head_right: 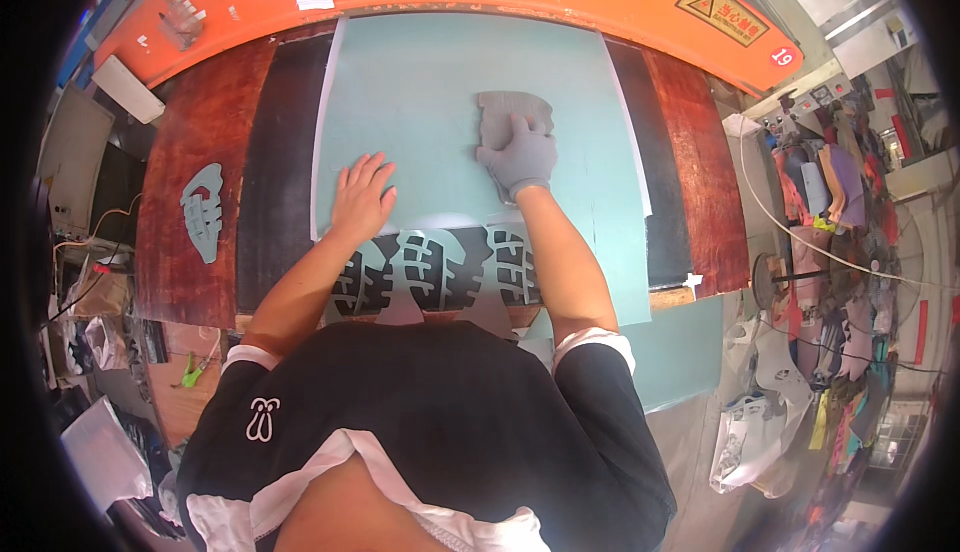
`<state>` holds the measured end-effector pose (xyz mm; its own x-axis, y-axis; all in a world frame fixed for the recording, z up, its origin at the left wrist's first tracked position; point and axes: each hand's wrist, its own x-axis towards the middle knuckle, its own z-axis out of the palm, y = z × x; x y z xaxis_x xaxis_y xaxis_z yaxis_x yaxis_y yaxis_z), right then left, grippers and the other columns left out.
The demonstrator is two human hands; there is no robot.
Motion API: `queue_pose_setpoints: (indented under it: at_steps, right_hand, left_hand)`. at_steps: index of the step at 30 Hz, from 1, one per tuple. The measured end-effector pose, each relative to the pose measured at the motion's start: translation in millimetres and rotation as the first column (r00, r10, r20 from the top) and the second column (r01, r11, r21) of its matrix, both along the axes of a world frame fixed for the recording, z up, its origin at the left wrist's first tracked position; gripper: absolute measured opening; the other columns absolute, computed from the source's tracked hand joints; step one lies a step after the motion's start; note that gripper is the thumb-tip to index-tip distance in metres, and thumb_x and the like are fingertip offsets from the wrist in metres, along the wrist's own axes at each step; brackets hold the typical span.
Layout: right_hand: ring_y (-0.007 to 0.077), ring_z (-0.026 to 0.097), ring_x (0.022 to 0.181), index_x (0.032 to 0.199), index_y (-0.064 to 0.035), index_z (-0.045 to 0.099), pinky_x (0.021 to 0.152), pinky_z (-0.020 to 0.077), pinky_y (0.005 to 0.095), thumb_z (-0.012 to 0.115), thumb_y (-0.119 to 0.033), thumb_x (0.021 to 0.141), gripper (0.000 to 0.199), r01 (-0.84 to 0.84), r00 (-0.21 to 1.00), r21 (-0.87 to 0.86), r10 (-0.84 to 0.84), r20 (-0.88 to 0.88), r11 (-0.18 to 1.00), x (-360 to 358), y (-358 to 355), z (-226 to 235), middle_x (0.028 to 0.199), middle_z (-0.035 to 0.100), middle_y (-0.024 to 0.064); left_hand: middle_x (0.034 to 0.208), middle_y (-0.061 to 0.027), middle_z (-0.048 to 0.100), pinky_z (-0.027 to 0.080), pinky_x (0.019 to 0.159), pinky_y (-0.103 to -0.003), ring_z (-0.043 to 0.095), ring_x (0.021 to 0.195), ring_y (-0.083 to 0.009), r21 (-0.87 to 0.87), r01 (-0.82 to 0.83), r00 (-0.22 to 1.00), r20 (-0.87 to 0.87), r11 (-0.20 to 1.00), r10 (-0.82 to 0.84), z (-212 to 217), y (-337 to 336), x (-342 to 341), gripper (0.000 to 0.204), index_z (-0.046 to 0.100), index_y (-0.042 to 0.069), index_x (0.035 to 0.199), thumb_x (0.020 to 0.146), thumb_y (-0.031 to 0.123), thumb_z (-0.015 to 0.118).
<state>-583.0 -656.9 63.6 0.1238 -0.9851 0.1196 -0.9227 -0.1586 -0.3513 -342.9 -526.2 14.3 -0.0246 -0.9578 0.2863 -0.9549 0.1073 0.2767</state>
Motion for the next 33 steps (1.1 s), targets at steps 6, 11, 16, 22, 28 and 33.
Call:
queue_pose_setpoints:
  at_steps: [6, 11, 16, 22, 28, 33]
  right_hand:
    - [0.0388, 0.051, 0.105, 0.123, -0.0105, 0.054, 0.089, 0.0451, 0.0423, 0.072, -0.052, 0.058, 0.079, -0.012, 1.000, 0.037, 0.013, -0.028, 0.999, -1.2, -1.5, 2.4, 0.132, 0.047, 0.0157]
    - [0.0393, 0.049, 0.110, 0.124, -0.0088, 0.052, 0.092, 0.0435, 0.0411, 0.071, -0.053, 0.061, 0.080, 0.006, 0.999, 0.071, -0.003, -0.043, 0.997, -1.4, -1.2, 1.1, 0.134, 0.044, 0.0162]
    - [0.0373, 0.048, 0.113, 0.125, -0.0017, 0.049, 0.095, 0.0411, 0.0410, 0.069, -0.050, 0.069, 0.076, -0.074, 0.955, -0.004, 0.072, 0.289, 0.997, -41.4, -1.5, -12.6, 0.130, 0.046, 0.0203]
    - [0.0367, 0.049, 0.112, 0.117, 0.0005, 0.051, 0.095, 0.0388, 0.0434, 0.068, -0.040, 0.077, 0.060, 0.099, 0.992, -0.255, -0.076, 0.096, 0.962, -178.1, 81.7, -19.6, 0.120, 0.053, 0.0211]
    - [0.0373, 0.057, 0.096, 0.101, -0.0005, 0.059, 0.083, 0.0457, 0.0446, 0.066, -0.034, 0.078, 0.041, 0.349, 0.934, -0.300, -0.355, 0.037, 0.888, -244.7, 161.2, -57.4, 0.102, 0.060, 0.0195]
    - [0.0330, 0.059, 0.089, 0.096, -0.0012, 0.061, 0.076, 0.0471, 0.0431, 0.065, -0.029, 0.076, 0.034, 0.393, 0.919, -0.383, -0.364, 0.149, 0.836, -232.5, 146.4, -66.8, 0.097, 0.062, 0.0141]
  left_hand:
    - [0.136, -0.0082, 0.043, 0.028, 0.104, -0.051, 0.036, 0.129, -0.0286, -0.008, -0.006, 1.000, 0.003, 1.000, 0.006, 0.0, 0.1, 0.1, 0.041, 0.052, 0.010, 0.124, 0.085, 0.023, 0.057]
    - [0.136, -0.0085, 0.044, 0.026, 0.105, -0.051, 0.036, 0.129, -0.0294, -0.022, 0.002, 1.000, -0.019, 1.000, -0.002, 0.4, -0.1, -0.7, 0.041, 0.052, 0.009, 0.123, 0.085, 0.022, 0.058]
    - [0.135, -0.0112, 0.044, 0.026, 0.105, -0.050, 0.036, 0.128, -0.0322, -0.107, 0.109, 0.982, -0.144, 0.988, -0.124, 8.2, 16.7, 12.6, 0.040, 0.054, 0.007, 0.119, 0.082, 0.020, 0.061]
    - [0.127, -0.0158, 0.050, 0.035, 0.099, -0.044, 0.045, 0.118, -0.0350, -0.128, -0.146, 0.949, -0.299, 0.981, 0.102, 16.0, 127.6, 52.6, 0.038, 0.054, 0.002, 0.115, 0.080, 0.014, 0.062]
    - [0.070, -0.0118, 0.054, 0.042, 0.060, -0.040, 0.052, 0.065, -0.0299, -0.141, -0.242, 0.923, -0.339, 0.960, 0.183, -1.2, 195.4, 50.8, 0.005, 0.059, 0.001, 0.082, 0.083, 0.006, 0.060]
    - [0.059, -0.0136, 0.049, 0.039, 0.052, -0.041, 0.050, 0.055, -0.0316, -0.256, -0.216, 0.953, -0.264, 0.942, 0.147, -8.4, 193.3, 49.2, 0.024, 0.050, 0.001, 0.062, 0.084, 0.007, 0.059]
